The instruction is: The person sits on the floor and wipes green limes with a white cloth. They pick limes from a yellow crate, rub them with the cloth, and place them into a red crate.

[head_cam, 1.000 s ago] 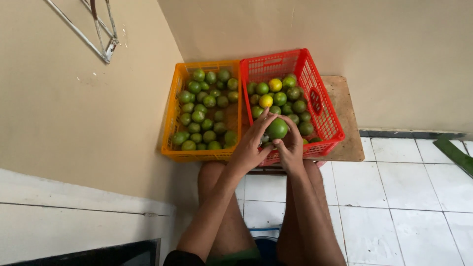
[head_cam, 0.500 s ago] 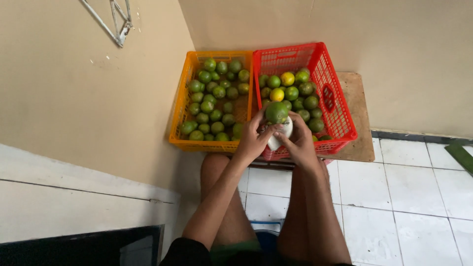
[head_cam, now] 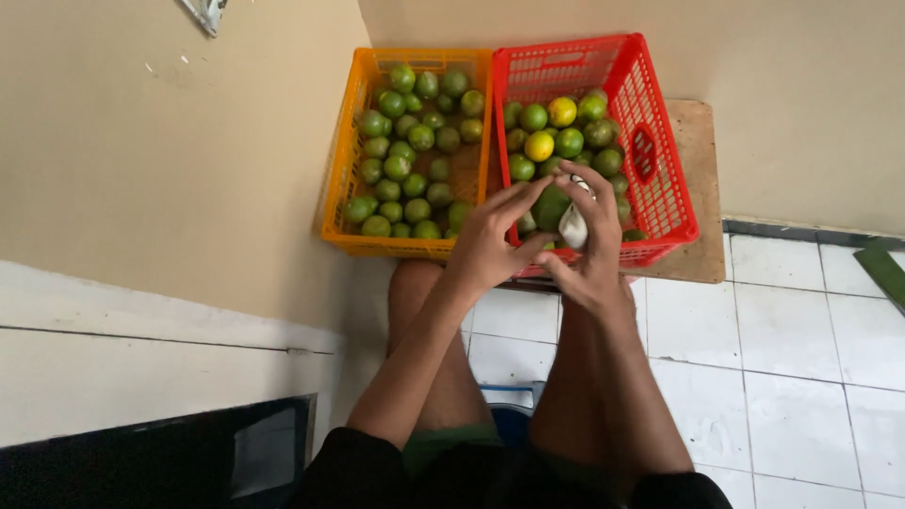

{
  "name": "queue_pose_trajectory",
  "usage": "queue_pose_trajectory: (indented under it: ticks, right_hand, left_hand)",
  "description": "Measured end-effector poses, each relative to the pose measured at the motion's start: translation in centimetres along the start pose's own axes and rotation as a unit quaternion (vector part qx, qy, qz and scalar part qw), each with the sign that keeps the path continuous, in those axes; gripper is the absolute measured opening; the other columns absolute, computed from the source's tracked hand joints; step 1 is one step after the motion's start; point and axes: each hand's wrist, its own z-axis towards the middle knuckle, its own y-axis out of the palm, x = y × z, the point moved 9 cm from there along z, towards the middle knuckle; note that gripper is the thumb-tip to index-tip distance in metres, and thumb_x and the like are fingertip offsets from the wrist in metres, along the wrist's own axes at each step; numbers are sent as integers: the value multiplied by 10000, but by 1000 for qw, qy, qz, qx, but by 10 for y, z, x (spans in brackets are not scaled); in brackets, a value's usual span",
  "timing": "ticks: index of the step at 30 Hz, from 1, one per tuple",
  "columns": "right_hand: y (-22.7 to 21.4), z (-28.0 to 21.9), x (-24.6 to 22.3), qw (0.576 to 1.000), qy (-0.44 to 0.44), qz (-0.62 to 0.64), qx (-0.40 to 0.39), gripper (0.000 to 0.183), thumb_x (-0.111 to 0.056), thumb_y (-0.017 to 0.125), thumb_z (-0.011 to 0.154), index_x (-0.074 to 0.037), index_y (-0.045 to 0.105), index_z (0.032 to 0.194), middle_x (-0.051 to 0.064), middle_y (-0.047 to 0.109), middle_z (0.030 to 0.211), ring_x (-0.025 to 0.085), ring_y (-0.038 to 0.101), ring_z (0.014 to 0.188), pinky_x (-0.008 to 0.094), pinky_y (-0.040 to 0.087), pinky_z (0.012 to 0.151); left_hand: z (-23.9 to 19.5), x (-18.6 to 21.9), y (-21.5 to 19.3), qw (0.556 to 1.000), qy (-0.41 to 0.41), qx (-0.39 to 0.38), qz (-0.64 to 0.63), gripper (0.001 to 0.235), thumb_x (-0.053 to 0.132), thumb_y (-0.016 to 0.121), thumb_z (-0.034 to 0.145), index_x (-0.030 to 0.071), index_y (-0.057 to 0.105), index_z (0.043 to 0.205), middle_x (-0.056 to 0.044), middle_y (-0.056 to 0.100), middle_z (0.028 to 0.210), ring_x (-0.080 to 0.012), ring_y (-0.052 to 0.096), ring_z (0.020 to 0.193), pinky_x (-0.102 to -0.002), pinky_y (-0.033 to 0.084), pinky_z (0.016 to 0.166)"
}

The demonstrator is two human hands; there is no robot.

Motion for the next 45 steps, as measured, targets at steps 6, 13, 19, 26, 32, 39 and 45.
queue_pose_trajectory:
  ticks: [6,13,19,26,32,39,45]
  right_hand:
    - [-16,3,13,997,37,-41,54,744,-600,331,1056,44,632,1272,273,631,1229,443,636,1160,529,479,999]
    - [-26,14,-16,992,54,-31,109,712,-569,366,1084,60,557,1356,270,497,1350,418,488,1312,512,373,1129]
    - [-1,6,10,936,226,251,102,621,-480,363,1141,2,343,1532,270,506,1349,351,534,1244,543,478,1086]
    - [1,13,-24,991,8,-130,15,416,-391,678,996,-33,705,1204,211,618,1318,423,596,1148,540,476,993]
    - [-5,9,-26,990,-36,-124,60,393,-196,754,950,17,621,1253,239,632,1296,432,624,1123,548,488,991]
    - [-18,18,-16,987,115,-32,107,238,-193,597,1081,14,607,1199,260,630,1306,421,644,1155,543,470,1015]
    - [3,3,0,986,144,13,80,381,-326,564,1078,24,630,1212,273,662,1222,406,653,1125,555,503,975]
  left_hand:
    - [2,30,-13,991,86,14,106,675,243,867,869,181,571,1473,-114,681,1236,-344,696,1128,-530,511,1087]
    - [10,28,-24,999,19,28,-39,626,213,869,863,193,589,1423,-68,599,1250,-344,666,1194,-534,578,1019]
    - [13,21,-25,985,-11,48,-168,612,167,910,832,176,634,1378,-62,647,1311,-289,687,1184,-389,638,924]
    - [1,2,-17,999,-5,40,-18,592,134,927,727,166,705,1276,-90,737,1209,-311,684,1188,-460,578,1001]
    - [-2,-8,-13,994,-41,81,-67,570,98,924,657,177,754,1195,-59,781,1082,-277,743,1042,-390,615,895]
    - [-8,-14,-10,996,17,88,19,599,142,955,679,203,750,1239,-1,772,1158,-217,734,1059,-372,598,921]
    - [-11,8,-11,995,57,64,52,654,47,909,674,210,724,1279,-2,752,1226,-241,718,1089,-389,586,948]
